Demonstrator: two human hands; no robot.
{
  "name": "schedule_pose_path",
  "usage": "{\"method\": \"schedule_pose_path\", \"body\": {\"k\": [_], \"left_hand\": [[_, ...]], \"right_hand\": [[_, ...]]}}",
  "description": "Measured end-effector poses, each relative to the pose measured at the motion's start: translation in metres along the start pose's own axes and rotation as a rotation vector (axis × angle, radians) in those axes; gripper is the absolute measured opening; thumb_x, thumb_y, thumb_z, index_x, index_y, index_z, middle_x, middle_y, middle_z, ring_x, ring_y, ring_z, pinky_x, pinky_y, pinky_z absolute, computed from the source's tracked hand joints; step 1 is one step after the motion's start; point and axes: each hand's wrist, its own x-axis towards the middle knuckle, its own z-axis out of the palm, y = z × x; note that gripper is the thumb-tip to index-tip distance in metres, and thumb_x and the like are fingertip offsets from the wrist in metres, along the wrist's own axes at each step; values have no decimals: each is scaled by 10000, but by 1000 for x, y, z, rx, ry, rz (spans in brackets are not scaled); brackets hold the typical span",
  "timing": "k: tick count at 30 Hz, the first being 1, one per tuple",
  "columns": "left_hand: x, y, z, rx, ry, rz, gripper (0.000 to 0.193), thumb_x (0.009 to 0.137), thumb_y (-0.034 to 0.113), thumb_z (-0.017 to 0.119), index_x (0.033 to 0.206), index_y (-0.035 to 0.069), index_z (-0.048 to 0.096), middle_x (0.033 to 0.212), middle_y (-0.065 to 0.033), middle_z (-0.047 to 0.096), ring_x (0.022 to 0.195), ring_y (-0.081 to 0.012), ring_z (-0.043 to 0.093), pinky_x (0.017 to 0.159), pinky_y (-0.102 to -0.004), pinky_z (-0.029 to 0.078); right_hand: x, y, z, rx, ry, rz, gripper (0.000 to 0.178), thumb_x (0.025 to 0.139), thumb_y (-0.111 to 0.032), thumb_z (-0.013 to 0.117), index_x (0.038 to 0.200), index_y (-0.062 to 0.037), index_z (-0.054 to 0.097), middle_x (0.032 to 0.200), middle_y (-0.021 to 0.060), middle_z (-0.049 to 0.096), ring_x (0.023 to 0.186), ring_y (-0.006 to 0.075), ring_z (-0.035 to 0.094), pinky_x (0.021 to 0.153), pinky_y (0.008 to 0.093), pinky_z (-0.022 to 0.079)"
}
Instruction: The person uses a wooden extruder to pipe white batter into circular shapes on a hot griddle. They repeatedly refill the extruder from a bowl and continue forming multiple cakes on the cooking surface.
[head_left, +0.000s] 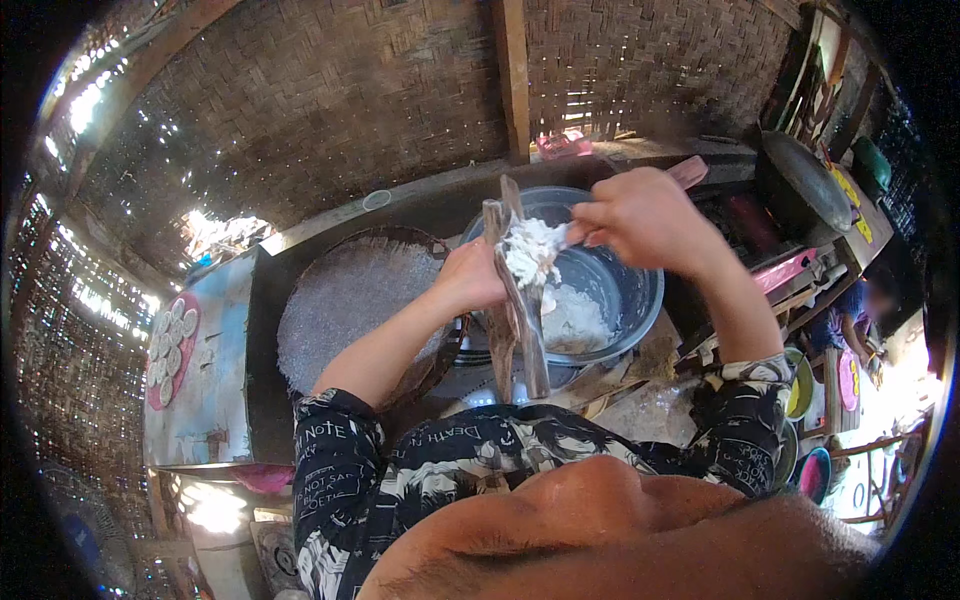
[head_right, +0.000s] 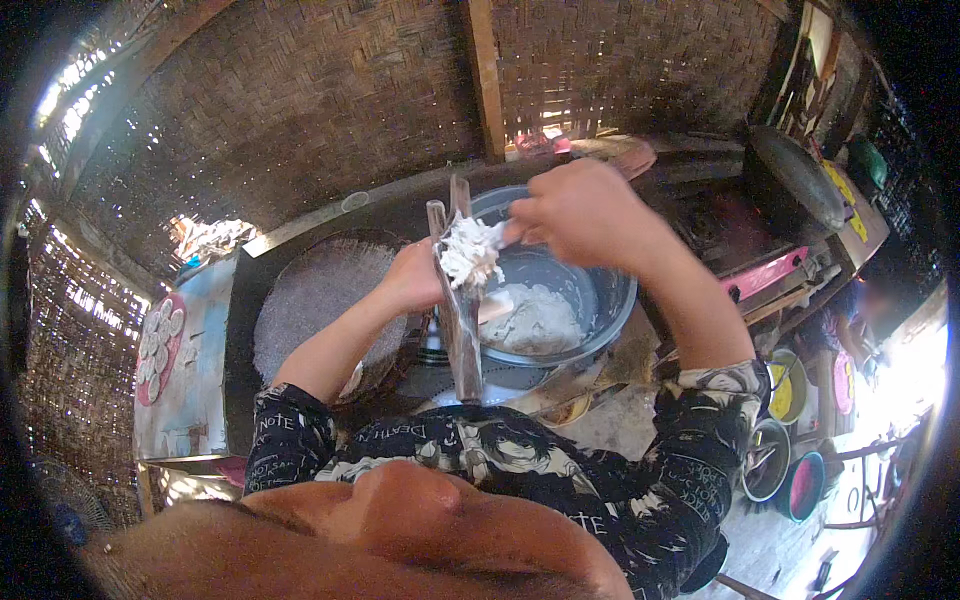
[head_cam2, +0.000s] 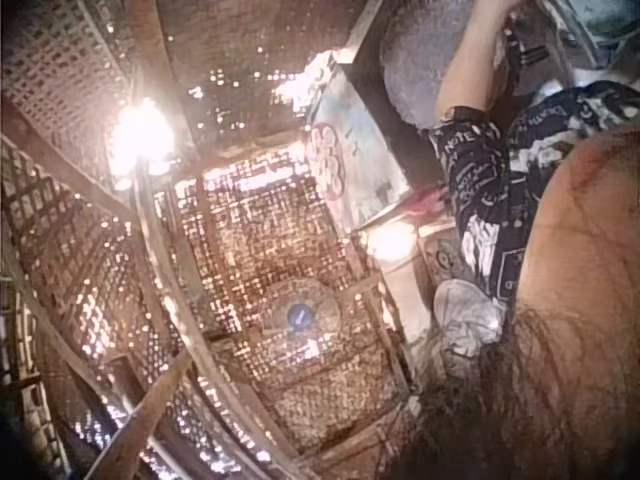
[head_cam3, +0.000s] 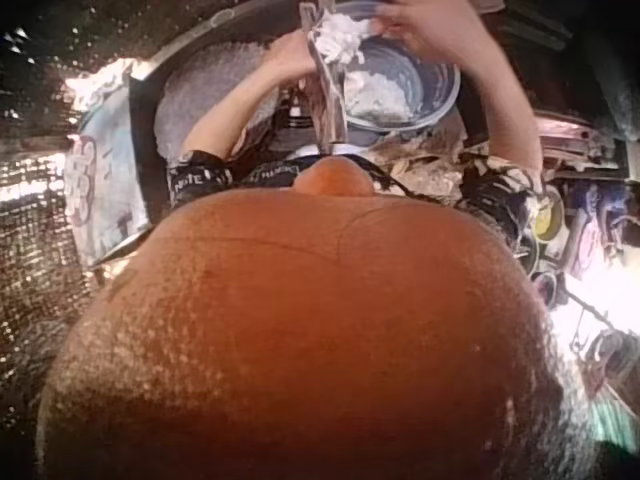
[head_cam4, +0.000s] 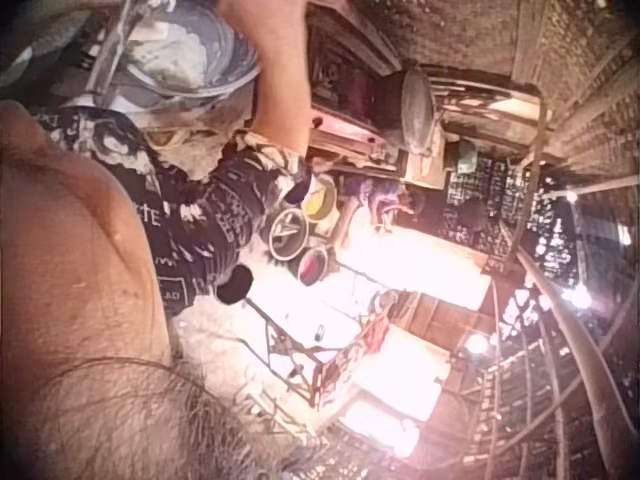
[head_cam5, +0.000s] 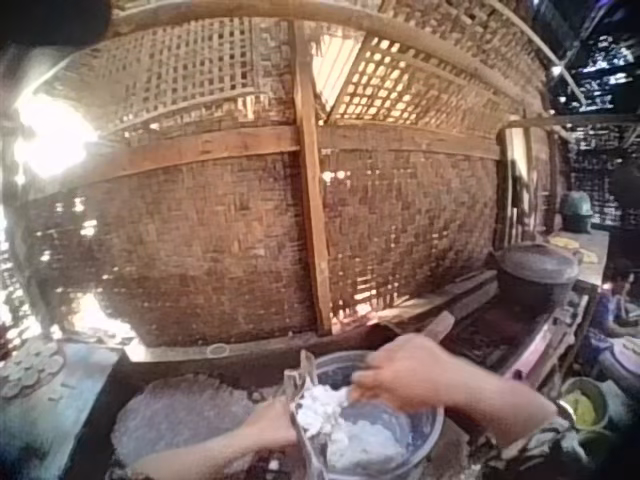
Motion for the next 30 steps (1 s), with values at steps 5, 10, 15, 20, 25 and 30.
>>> {"method": "schedule_pose_path", "body": {"k": [5,10,15,20,25,30], "left_hand": [[23,-26,25,-138,38,-48,521,642,455,659,964,46,655,908,-217,645,886,-360,619,769,-412,476],[32,-81,39,-133,73,-11,454,561,352,709,867,17,673,847,-205,654,804,-353,634,708,-392,487],[43,-92,32,-139,144,-66,420,553,319,714,848,21,682,827,-200,655,788,-346,638,701,-380,485],[21,-46,14,-96,166,-31,488,574,349,704,950,42,654,946,-217,636,885,-372,612,752,-413,491],[18,-48,9,-18,168,-62,453,597,351,683,842,-29,659,846,-248,635,847,-398,616,749,-430,492],[14,-24,12,85,101,-112,422,646,344,645,846,-27,662,861,-253,633,857,-398,614,766,-428,490]], "right_hand": [[-11,-49,31,-532,454,-225,212,742,-189,545,929,-95,580,695,-13,459,651,144,495,579,291,376],[-25,-34,28,-229,507,-166,184,719,-160,596,892,-98,602,689,7,498,629,184,530,550,322,401],[-45,-13,0,-112,625,41,224,653,-162,680,865,-117,626,686,22,547,632,216,559,565,345,435],[-41,-7,-10,-141,653,55,273,618,-159,716,874,-114,630,705,24,562,654,217,568,582,344,440],[-36,-14,-6,-149,543,-46,163,669,-172,653,807,-125,580,668,25,507,644,217,553,588,355,434],[-10,-33,21,-160,437,-162,110,722,-168,572,807,-130,513,682,16,481,678,197,552,594,341,424]]}}
